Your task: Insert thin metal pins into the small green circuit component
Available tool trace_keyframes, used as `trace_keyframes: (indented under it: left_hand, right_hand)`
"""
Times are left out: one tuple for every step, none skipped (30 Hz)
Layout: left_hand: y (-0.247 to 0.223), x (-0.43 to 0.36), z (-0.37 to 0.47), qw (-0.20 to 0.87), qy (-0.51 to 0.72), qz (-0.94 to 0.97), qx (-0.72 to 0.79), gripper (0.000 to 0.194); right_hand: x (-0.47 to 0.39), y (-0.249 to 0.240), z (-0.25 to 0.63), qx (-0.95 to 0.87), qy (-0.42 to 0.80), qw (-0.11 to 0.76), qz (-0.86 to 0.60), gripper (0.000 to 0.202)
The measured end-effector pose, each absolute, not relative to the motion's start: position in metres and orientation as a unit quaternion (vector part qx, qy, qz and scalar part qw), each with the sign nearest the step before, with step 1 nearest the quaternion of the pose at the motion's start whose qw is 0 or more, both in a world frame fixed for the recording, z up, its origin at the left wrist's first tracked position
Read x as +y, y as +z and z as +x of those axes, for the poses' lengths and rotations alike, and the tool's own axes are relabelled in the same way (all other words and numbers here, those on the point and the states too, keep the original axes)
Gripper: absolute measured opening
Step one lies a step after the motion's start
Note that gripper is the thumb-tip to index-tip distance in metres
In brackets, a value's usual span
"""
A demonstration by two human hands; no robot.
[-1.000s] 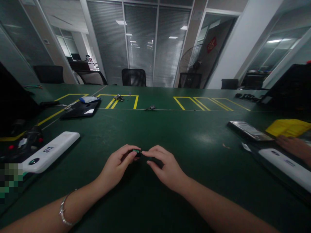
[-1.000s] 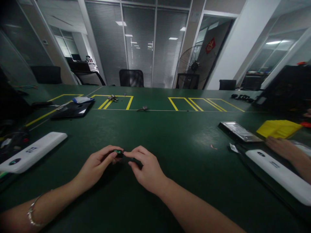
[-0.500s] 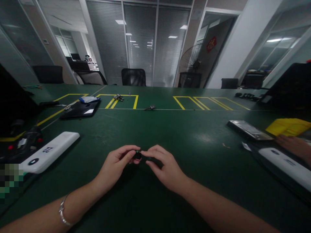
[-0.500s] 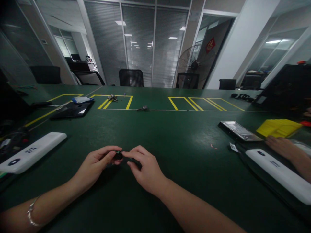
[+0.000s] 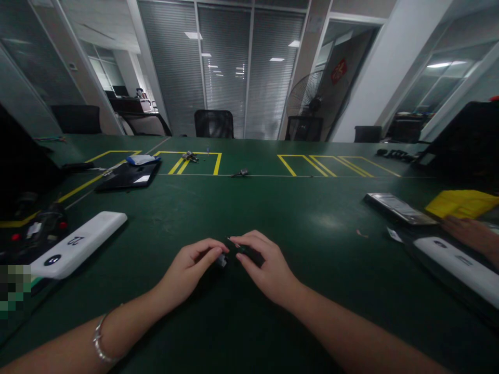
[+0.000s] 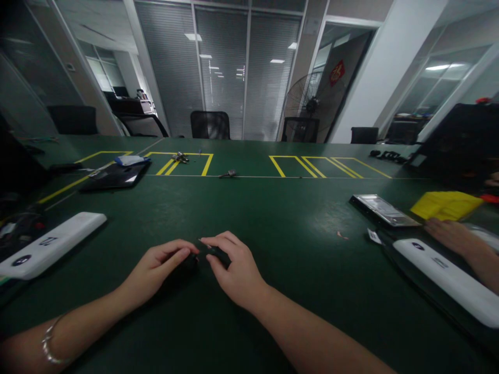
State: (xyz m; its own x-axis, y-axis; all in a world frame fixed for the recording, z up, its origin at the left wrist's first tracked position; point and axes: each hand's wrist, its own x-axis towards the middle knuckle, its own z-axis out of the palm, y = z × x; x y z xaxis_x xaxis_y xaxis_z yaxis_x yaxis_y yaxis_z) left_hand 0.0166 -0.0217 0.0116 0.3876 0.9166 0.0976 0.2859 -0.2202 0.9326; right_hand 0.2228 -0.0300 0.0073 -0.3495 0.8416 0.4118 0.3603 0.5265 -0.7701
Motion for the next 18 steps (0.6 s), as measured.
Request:
trace_keyframes:
  left_hand:
    - [0.0125, -0.0233, 0.0172, 0.434, 0.319, 0.736, 0.41, 0.02]
    - [0.0131, -0.0249, 0.0179, 0.413, 0.29, 0.771, 0.389, 0.02]
    - [0.0135, -0.0262, 0.0185, 0.39, 0.264, 0.801, 0.37, 0.02]
    - [0.0137, -0.0272, 0.0192, 0.367, 0.244, 0.824, 0.356, 0.02]
    - [0.0137, -0.0277, 0.0197, 0.347, 0.231, 0.84, 0.347, 0.02]
    - [0.0135, -0.0279, 0.0202, 0.332, 0.223, 0.85, 0.343, 0.021]
    - [0.0132, -0.0276, 0.0206, 0.321, 0.219, 0.855, 0.344, 0.021]
    - [0.0128, -0.0272, 0.0209, 0.313, 0.217, 0.857, 0.346, 0.021]
    - [0.0126, -0.0268, 0.0211, 0.306, 0.216, 0.859, 0.349, 0.021]
    - [0.0126, -0.0264, 0.0213, 0.301, 0.215, 0.86, 0.35, 0.022]
    - [0.0129, -0.0262, 0.0214, 0.298, 0.213, 0.862, 0.35, 0.022]
    - [0.0135, -0.0263, 0.0215, 0.297, 0.213, 0.862, 0.351, 0.022]
    - [0.0144, -0.0265, 0.0216, 0.299, 0.213, 0.861, 0.353, 0.021]
    - [0.0153, -0.0269, 0.0216, 0.304, 0.215, 0.858, 0.354, 0.019]
    - [0.0161, -0.0273, 0.0216, 0.31, 0.22, 0.854, 0.356, 0.018]
    - [0.0167, -0.0276, 0.0215, 0.317, 0.228, 0.848, 0.359, 0.018]
    - [0.0169, -0.0278, 0.0213, 0.321, 0.238, 0.842, 0.364, 0.018]
    - [0.0169, -0.0279, 0.0211, 0.32, 0.25, 0.834, 0.372, 0.017]
  right_hand:
    - [-0.0299, 0.0074, 0.2227, -0.768, 0.289, 0.418, -0.39, 0.038]
    - [-0.0298, 0.0076, 0.2226, -0.768, 0.289, 0.419, -0.389, 0.038]
    - [-0.0297, 0.0077, 0.2225, -0.768, 0.29, 0.42, -0.388, 0.038]
    - [-0.0297, 0.0077, 0.2224, -0.768, 0.291, 0.419, -0.387, 0.038]
    - [-0.0297, 0.0077, 0.2222, -0.768, 0.292, 0.418, -0.387, 0.038]
    - [-0.0296, 0.0075, 0.222, -0.768, 0.293, 0.418, -0.387, 0.038]
    - [-0.0296, 0.0072, 0.2219, -0.769, 0.293, 0.417, -0.387, 0.038]
    - [-0.0295, 0.0068, 0.2217, -0.769, 0.292, 0.418, -0.386, 0.037]
    - [-0.0294, 0.0063, 0.2214, -0.769, 0.292, 0.419, -0.385, 0.037]
    - [-0.0293, 0.0057, 0.2212, -0.769, 0.293, 0.418, -0.385, 0.037]
    - [-0.0291, 0.0052, 0.2211, -0.77, 0.293, 0.417, -0.384, 0.037]
    - [-0.029, 0.0048, 0.221, -0.771, 0.295, 0.415, -0.384, 0.037]
    - [-0.0289, 0.0045, 0.2209, -0.771, 0.297, 0.412, -0.384, 0.037]
    - [-0.0289, 0.0045, 0.221, -0.772, 0.299, 0.408, -0.386, 0.036]
    - [-0.0288, 0.0046, 0.2211, -0.773, 0.301, 0.403, -0.388, 0.036]
    - [-0.0287, 0.0049, 0.2212, -0.774, 0.302, 0.397, -0.39, 0.035]
    - [-0.0287, 0.0053, 0.2214, -0.776, 0.303, 0.391, -0.391, 0.035]
    - [-0.0288, 0.0058, 0.2216, -0.779, 0.303, 0.385, -0.391, 0.035]
